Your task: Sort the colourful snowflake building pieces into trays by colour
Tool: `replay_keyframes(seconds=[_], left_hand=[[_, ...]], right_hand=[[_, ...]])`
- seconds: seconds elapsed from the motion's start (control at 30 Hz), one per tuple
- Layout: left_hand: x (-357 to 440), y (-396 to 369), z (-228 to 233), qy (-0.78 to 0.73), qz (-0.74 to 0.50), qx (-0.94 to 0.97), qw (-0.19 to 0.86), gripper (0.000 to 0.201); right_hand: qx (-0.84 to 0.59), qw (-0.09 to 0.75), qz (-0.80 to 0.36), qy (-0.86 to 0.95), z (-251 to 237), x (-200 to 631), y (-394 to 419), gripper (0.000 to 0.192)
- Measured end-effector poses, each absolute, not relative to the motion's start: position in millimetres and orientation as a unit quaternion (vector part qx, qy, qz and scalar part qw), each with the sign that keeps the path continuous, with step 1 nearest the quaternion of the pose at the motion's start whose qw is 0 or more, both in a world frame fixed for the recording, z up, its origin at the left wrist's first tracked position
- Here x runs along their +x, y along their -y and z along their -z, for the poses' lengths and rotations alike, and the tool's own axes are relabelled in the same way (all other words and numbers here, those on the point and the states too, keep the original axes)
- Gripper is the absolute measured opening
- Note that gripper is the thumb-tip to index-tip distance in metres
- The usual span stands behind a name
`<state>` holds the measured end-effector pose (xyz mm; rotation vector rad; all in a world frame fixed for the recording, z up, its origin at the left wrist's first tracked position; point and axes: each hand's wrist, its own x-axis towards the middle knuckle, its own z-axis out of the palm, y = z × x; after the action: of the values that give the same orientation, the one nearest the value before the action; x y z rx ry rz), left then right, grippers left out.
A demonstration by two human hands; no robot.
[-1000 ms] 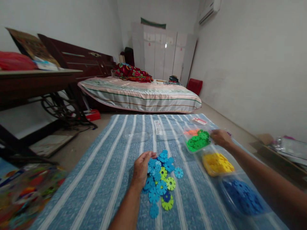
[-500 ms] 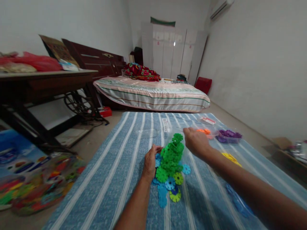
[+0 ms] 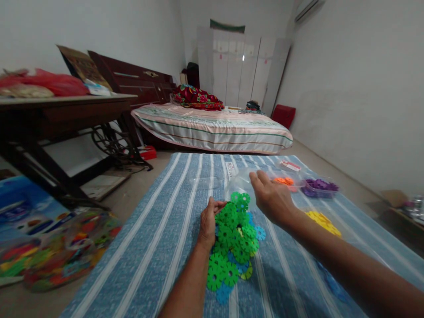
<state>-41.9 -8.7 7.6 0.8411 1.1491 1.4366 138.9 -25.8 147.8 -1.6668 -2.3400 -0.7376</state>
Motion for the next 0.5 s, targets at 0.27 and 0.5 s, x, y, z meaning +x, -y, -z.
replay_keyframes(seconds=[0.27,0.5], left_hand=[[-38.3,8.8,-14.0,-0.465,-0.616,0.327,0.545,0.069],[-38.2,9.5,-15.2,-0.469,-0.603,0.395,0.511,0.052]], right_hand=[[-0.597,0.127,0.198,0.767,-156.5,144.2,23.6,0.041],[-0.693,0.152,0.067,0.702,-159.1,211.1,-20.9,0.033]])
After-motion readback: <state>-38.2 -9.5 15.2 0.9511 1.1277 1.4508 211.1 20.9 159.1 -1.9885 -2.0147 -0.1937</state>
